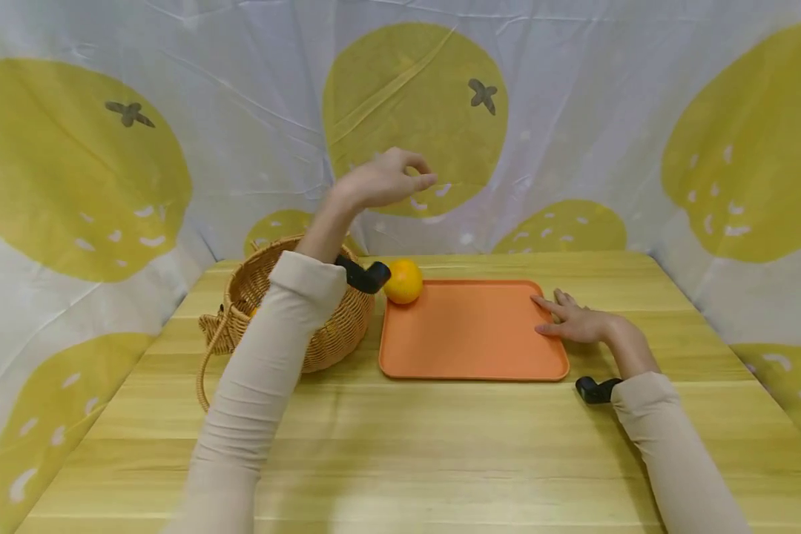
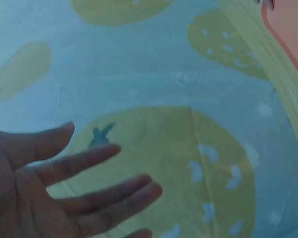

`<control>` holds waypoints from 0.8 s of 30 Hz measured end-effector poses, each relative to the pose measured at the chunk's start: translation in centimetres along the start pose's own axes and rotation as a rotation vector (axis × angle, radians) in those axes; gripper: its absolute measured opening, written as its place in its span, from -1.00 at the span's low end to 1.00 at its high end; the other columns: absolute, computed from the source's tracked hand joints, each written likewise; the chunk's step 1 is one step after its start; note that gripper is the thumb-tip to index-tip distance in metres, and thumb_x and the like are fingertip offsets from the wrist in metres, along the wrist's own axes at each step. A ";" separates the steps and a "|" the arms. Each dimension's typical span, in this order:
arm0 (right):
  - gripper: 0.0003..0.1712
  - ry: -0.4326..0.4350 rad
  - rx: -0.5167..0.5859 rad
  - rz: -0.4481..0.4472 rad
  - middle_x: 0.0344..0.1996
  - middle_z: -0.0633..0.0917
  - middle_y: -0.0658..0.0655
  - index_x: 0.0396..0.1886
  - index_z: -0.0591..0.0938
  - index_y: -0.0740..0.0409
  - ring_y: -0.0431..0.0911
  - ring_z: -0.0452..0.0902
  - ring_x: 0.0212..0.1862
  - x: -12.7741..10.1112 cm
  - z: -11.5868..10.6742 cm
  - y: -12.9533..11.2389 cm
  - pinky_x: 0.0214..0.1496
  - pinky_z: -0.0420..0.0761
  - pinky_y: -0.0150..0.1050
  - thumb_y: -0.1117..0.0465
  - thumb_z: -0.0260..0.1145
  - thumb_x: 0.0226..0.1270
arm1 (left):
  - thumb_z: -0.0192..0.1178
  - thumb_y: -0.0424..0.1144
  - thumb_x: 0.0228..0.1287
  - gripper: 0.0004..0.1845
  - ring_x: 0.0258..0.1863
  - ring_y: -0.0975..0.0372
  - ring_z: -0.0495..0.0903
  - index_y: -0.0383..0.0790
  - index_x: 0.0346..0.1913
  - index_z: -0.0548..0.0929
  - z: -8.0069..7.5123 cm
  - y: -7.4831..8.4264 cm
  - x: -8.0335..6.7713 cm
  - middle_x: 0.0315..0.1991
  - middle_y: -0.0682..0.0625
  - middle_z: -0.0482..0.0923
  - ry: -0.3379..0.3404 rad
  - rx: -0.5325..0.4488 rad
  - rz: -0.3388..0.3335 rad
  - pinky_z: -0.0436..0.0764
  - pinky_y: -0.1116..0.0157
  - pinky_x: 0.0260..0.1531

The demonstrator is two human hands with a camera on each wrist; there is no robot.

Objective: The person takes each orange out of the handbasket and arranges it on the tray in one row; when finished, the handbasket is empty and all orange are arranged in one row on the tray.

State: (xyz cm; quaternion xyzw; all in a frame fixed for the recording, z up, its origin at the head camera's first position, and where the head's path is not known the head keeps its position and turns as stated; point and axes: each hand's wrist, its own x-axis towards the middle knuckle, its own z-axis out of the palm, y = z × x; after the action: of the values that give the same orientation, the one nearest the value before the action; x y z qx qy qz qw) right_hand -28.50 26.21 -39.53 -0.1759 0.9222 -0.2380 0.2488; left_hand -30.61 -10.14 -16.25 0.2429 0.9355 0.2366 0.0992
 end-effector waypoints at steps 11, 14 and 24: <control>0.00 -0.007 -0.003 -0.004 0.58 -0.42 0.58 0.70 -0.13 0.22 0.54 -0.60 0.56 0.0 -0.3 0.0 0.43 -0.44 0.60 -0.16 0.13 0.61 | 0.07 -0.17 0.62 -0.68 0.03 0.10 0.71 -0.35 0.10 0.67 -3.5 -12.2 -3.7 -0.02 -0.10 0.73 -0.270 -0.152 -0.035 0.64 0.14 0.16; 0.00 -0.011 -0.002 -0.001 0.58 -0.42 0.58 0.70 -0.13 0.22 0.55 -0.61 0.56 0.0 -0.3 0.0 0.43 -0.44 0.60 -0.16 0.13 0.61 | 0.08 -0.21 0.61 -0.71 0.01 0.12 0.72 -0.38 0.05 0.67 -3.9 -14.5 -4.5 -0.06 -0.05 0.74 -0.311 -0.157 -0.073 0.66 0.14 0.14; 0.01 -0.001 -0.021 0.002 0.58 -0.42 0.58 0.70 -0.13 0.21 0.55 -0.59 0.56 0.0 -0.2 -0.1 0.43 -0.41 0.61 -0.18 0.12 0.61 | 0.13 -0.35 0.55 -0.72 0.19 0.16 0.59 -0.23 0.20 0.68 -3.9 -19.3 -5.7 0.25 -0.04 0.63 -0.539 -0.225 -0.259 0.62 0.24 -0.03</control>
State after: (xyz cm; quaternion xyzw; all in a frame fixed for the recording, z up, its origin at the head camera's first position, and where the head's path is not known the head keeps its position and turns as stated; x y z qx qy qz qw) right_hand -28.60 26.19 -39.39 -0.1777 0.9247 -0.2281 0.2476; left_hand -34.71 -29.38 -21.92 0.1632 0.8666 0.2514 0.3990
